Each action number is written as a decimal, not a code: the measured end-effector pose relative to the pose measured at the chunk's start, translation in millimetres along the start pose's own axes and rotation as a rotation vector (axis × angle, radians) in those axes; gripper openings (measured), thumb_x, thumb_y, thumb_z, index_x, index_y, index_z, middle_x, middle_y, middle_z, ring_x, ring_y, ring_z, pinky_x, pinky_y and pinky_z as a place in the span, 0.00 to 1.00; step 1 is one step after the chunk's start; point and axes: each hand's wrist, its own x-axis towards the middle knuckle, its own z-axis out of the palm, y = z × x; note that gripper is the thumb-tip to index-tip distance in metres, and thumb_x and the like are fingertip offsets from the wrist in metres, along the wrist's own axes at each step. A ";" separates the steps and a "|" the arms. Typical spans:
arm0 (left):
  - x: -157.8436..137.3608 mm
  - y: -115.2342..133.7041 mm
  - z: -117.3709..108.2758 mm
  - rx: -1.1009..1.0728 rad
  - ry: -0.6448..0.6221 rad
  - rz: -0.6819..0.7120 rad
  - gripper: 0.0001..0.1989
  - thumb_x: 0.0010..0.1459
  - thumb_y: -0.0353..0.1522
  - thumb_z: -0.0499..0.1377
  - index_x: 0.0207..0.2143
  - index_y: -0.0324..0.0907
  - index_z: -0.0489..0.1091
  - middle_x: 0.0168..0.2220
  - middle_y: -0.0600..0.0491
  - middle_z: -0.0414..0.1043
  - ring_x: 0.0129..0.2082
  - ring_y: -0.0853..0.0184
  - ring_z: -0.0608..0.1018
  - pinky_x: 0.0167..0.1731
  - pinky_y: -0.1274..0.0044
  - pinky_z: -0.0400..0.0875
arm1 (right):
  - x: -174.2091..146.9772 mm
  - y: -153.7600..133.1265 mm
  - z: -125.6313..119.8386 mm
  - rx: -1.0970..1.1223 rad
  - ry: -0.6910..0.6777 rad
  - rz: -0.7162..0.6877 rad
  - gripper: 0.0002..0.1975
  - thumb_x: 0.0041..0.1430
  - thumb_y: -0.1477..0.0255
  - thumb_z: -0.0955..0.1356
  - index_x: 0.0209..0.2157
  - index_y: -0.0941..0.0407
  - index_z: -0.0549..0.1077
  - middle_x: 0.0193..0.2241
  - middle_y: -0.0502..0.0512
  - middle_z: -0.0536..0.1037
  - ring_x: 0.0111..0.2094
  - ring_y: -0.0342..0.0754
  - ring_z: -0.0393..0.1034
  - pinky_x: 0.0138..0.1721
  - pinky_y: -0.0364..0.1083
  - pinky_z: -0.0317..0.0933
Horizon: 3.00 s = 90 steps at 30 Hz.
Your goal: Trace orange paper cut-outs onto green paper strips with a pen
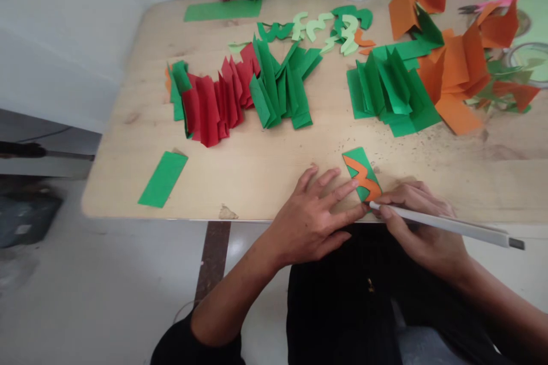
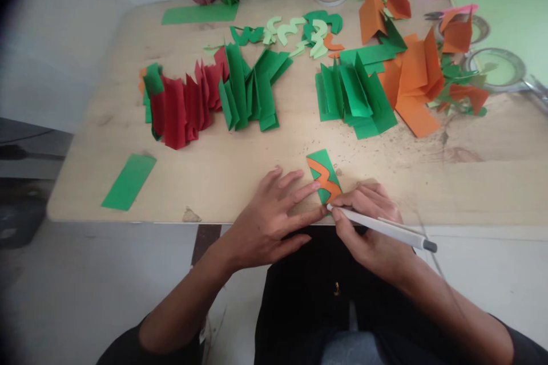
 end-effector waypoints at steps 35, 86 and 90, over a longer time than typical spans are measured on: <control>-0.2 0.8 0.5 0.011 0.019 -0.004 0.22 0.63 0.41 0.55 0.59 0.54 0.64 0.65 0.51 0.58 0.64 0.50 0.56 0.61 0.51 0.46 | -0.5 -0.5 2.3 -0.062 0.102 0.058 0.03 0.59 0.74 0.65 0.32 0.53 0.70 0.25 0.50 0.77 0.29 0.46 0.71 0.32 0.47 0.63; -0.1 2.7 -1.5 0.038 0.011 0.000 0.21 0.62 0.41 0.56 0.57 0.55 0.66 0.65 0.52 0.57 0.65 0.50 0.56 0.61 0.52 0.46 | -13.2 1.5 2.1 0.026 0.175 0.093 0.08 0.61 0.74 0.65 0.42 0.53 0.72 0.35 0.55 0.80 0.39 0.51 0.75 0.40 0.51 0.68; -0.9 2.7 -2.4 0.038 0.028 0.007 0.21 0.61 0.42 0.57 0.57 0.54 0.66 0.64 0.51 0.58 0.64 0.50 0.57 0.61 0.52 0.47 | -16.3 6.3 5.2 -0.031 0.183 -0.036 0.13 0.60 0.77 0.65 0.47 0.54 0.71 0.39 0.59 0.80 0.40 0.54 0.75 0.41 0.55 0.67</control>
